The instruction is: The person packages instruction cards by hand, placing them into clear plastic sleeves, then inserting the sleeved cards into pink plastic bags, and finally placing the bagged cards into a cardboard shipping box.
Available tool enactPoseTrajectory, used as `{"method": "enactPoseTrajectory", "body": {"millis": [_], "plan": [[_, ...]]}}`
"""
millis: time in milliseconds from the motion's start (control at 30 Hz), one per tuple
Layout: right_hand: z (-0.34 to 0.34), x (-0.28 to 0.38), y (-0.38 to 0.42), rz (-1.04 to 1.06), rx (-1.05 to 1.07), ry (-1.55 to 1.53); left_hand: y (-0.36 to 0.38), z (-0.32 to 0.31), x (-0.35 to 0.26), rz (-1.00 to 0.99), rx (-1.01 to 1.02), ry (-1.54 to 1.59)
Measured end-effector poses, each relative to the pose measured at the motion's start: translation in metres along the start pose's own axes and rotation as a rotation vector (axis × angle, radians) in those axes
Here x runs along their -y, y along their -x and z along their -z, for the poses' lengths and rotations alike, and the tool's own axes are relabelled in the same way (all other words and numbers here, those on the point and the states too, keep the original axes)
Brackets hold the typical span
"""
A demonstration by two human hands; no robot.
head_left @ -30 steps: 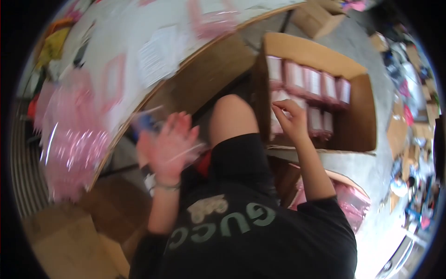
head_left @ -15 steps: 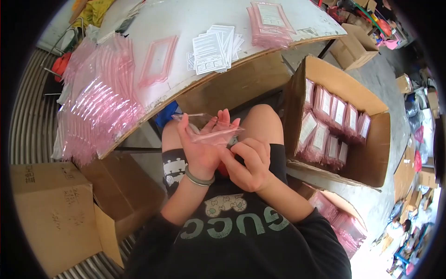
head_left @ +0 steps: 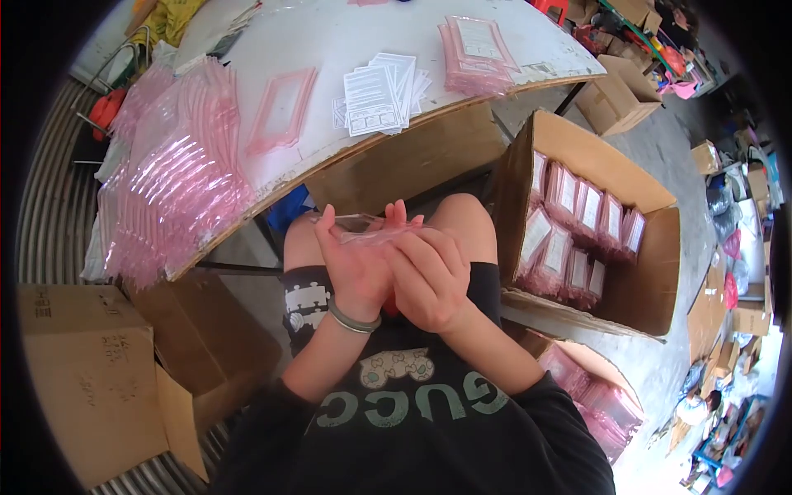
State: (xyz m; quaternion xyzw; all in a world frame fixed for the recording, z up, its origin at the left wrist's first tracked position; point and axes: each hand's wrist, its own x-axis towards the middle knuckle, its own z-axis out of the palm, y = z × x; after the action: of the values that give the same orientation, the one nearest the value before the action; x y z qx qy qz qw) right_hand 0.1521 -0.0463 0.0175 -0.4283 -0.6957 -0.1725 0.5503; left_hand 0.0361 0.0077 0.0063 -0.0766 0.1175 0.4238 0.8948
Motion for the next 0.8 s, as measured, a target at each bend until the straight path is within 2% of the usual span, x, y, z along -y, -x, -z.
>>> {"method": "enactPoseTrajectory", "body": {"millis": [33, 133, 233, 267, 367, 433, 567, 633, 700, 800], "plan": [[-0.004, 0.0, 0.0, -0.011, -0.007, -0.014, 0.0, -0.001, -0.001, -0.013, 0.03, -0.036], [-0.005, 0.005, 0.002, -0.078, 0.022, -0.091, -0.003, 0.002, -0.004, -0.128, -0.19, 0.054], [-0.003, 0.01, 0.002, -0.127, 0.107, -0.115, -0.002, -0.006, -0.001, -0.269, -0.234, 0.019], [-0.001, 0.01, 0.001, -0.137, 0.137, -0.107, -0.003, -0.001, -0.002, -0.243, -0.214, 0.014], [0.009, 0.015, -0.006, -0.369, 0.317, -0.197, -0.004, 0.014, -0.002, -0.22, -0.203, -0.011], [0.01, 0.014, 0.002, -0.336, 0.418, -0.232, -0.004, 0.012, 0.0, -0.269, -0.253, -0.052], [0.011, 0.007, 0.003, -0.342, 0.472, -0.28, -0.002, 0.006, 0.0, -0.257, -0.106, -0.157], [0.017, 0.002, -0.006, -0.423, 0.577, -0.362, -0.002, 0.01, 0.0, -0.208, -0.073, -0.182], [0.022, -0.003, -0.01, -0.546, 0.75, -0.492, -0.001, 0.013, -0.002, -0.279, -0.105, -0.199], [0.021, 0.002, 0.007, -0.484, 0.87, -0.422, -0.004, 0.018, -0.003, -0.333, -0.091, -0.237]]}}
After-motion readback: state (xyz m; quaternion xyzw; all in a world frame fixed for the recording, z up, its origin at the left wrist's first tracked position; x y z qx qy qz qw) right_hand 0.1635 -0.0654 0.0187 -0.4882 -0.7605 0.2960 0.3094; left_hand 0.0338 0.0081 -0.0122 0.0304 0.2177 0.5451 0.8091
